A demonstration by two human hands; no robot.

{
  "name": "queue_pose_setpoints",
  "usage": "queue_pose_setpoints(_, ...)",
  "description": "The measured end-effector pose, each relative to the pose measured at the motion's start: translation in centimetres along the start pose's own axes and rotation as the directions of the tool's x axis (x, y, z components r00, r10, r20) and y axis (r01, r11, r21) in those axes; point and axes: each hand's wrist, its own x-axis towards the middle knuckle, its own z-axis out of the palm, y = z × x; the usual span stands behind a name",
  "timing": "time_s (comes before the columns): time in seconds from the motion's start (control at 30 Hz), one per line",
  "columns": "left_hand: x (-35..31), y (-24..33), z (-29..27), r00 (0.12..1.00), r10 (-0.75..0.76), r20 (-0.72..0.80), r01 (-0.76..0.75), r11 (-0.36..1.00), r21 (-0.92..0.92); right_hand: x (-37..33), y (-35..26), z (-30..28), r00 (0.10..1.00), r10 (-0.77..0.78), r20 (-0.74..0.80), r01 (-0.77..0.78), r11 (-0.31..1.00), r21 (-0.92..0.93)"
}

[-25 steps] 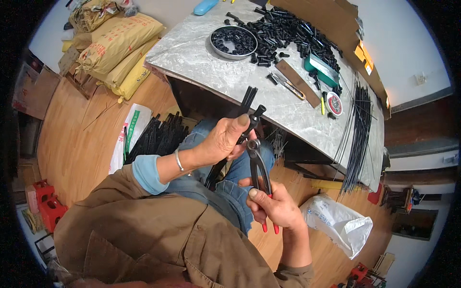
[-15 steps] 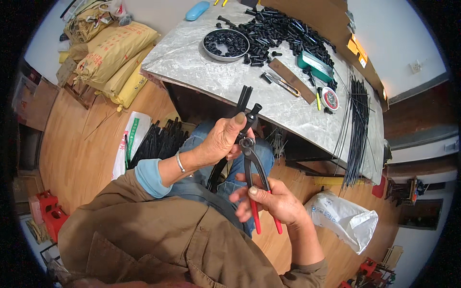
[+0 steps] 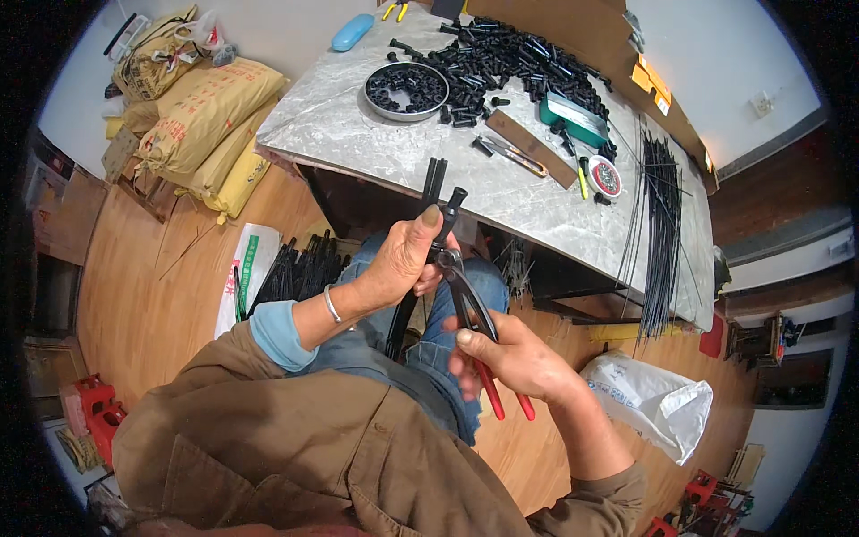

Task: Trimming and bundling long black plastic rods at a workbench using pliers.

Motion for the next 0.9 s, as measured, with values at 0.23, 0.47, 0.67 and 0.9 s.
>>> queue_pose_setpoints(0.23, 0.2, -0.1, 0.3, 0.998, -0.023, 0.059, 0.028, 0.995, -0.092, -1.8, -1.5, -2.0, 0.998, 0.05, 0.033, -0.046, 0.993, -0.106)
queue_pose_setpoints(0.47, 0.2, -0.2, 0.9, 0.999, -0.023, 0.033, 0.024, 0.999, -0.033, -1.9, -1.6, -2.0, 0.992, 0.125, -0.006, -0.125, 0.992, -0.022)
queue_pose_setpoints(0.67, 0.2, -0.4, 1.3, 1.0, 0.025, -0.017, -0.025, 1.0, 0.004, -1.3, -2.5, -0.6, 0.978, 0.175, -0.116, -0.188, 0.975, -0.118)
queue_pose_setpoints(0.9, 2.4, -1.7, 0.6, 0.992, -0.005, -0.123, 0.004, 1.0, -0.009, 3.5, 1.0, -2.5, 0.894, -0.334, -0.299, 0.055, 0.744, -0.666)
